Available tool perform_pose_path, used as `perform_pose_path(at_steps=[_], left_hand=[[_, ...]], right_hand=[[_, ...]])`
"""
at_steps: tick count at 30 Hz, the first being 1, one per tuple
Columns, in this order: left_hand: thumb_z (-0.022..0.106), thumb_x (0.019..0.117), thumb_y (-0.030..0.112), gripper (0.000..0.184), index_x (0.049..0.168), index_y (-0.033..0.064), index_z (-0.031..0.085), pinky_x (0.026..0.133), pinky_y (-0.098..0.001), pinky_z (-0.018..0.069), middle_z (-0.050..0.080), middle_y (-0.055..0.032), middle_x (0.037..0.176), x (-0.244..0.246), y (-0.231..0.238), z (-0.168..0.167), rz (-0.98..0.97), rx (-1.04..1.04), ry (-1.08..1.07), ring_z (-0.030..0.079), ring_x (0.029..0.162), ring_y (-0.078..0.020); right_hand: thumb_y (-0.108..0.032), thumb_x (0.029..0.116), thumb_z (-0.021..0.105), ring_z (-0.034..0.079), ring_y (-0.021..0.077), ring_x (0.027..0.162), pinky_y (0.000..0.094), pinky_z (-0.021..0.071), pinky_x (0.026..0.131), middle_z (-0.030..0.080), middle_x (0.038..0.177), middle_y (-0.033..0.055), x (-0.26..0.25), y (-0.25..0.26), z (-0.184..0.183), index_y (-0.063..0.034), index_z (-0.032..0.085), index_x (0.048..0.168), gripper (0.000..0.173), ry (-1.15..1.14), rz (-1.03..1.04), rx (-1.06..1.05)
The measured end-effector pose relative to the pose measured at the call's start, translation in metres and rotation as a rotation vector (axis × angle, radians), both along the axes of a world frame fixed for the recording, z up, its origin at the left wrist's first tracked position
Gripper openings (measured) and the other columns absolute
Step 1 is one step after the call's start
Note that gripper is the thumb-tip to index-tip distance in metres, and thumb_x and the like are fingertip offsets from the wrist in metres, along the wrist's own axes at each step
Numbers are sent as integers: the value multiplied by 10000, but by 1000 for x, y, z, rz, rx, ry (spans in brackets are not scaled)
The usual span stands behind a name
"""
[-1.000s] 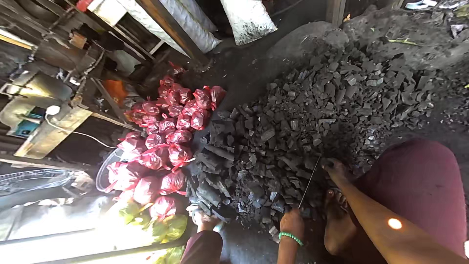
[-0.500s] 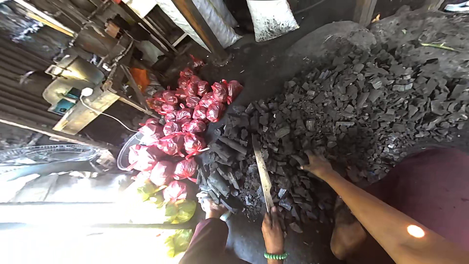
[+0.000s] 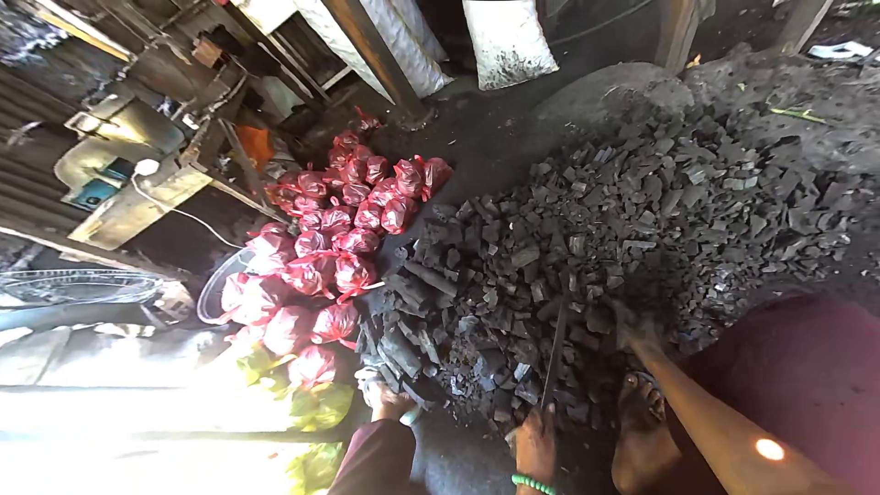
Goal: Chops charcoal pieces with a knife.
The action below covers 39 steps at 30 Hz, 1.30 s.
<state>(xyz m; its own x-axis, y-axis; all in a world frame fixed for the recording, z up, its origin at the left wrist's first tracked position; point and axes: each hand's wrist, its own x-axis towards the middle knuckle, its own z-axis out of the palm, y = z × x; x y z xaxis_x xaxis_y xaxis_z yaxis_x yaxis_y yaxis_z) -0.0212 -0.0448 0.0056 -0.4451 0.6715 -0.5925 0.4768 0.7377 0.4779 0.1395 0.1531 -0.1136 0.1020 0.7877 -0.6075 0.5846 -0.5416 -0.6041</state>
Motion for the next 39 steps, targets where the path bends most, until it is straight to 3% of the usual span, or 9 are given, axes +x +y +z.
perform_pose_path(at_steps=[5, 11, 14, 17, 19, 22, 24, 29, 39], left_hand=[[454, 1107, 243, 404, 1230, -94, 639, 890, -512, 517, 684, -265, 1001, -3, -4, -1, 93, 36, 13, 673, 907, -363], [454, 1108, 250, 407, 1192, -104, 634, 788, -478, 522, 654, -226, 891, -10, -6, -5, 260, 95, 49, 633, 776, -311], [475, 1099, 223, 390, 1195, -120, 633, 760, -461, 524, 650, -218, 860, -8, -10, -5, 286, 162, 63, 623, 740, -291], [486, 1093, 209, 374, 1180, -124, 634, 733, -447, 522, 634, -194, 808, -4, -11, -6, 269, 211, 46, 605, 699, -267], [482, 1096, 225, 377, 1150, -113, 641, 693, -430, 527, 617, -169, 776, -1, -9, -9, 223, 216, 20, 595, 659, -245], [492, 1089, 207, 368, 1148, -116, 657, 724, -435, 528, 644, -189, 813, 8, -7, -9, 121, 238, -7, 611, 694, -259], [503, 1083, 201, 363, 1145, -121, 658, 748, -447, 530, 655, -206, 826, 13, -7, -10, 53, 246, -20, 626, 715, -278], [492, 1087, 230, 384, 1190, -98, 662, 844, -509, 530, 691, -246, 926, 20, -4, -8, -78, 150, -67, 679, 841, -344], [387, 1118, 361, 482, 1396, 14, 573, 1043, -588, 455, 647, -264, 1280, 9, 3, -4, -222, -259, -85, 620, 1216, -418]], right_hand=[[-285, 984, 699, 488, 467, 1366, 583, 429, 1102, 365, 1571, 297, -37, -9, 20, -26, 316, 1580, 754, -24, 271, -17], [-166, 871, 833, 449, 460, 1386, 610, 407, 1105, 402, 1541, 291, -46, 6, 42, -58, 471, 1503, 736, 302, 427, 152], [-8, 849, 804, 598, 366, 1187, 535, 524, 956, 534, 1412, 258, -40, 6, 47, -32, 404, 1506, 770, 601, 136, 146], [-76, 966, 685, 610, 274, 947, 447, 538, 788, 580, 1234, 193, -17, 8, 33, -103, 375, 1486, 606, 772, -286, -45], [-184, 1022, 563, 602, 182, 819, 342, 530, 712, 599, 1035, 101, 1, 8, 20, -101, 518, 1308, 301, 840, -506, -180], [-260, 1031, 480, 582, 133, 612, 259, 507, 548, 583, 791, 55, 14, 6, 9, -95, 562, 1056, 186, 902, -600, -353], [-312, 1041, 485, 588, 135, 625, 259, 506, 551, 592, 815, 54, 14, 8, 12, -112, 567, 1091, 222, 861, -587, -384], [-348, 1092, 471, 597, 313, 1054, 453, 503, 873, 553, 1328, 220, 15, 7, 12, -101, 448, 1484, 464, 637, -614, -201], [-376, 1115, 387, 583, 299, 1155, 453, 513, 917, 482, 1434, 204, 18, -6, -5, -142, 355, 1539, 486, 692, -649, -116]])
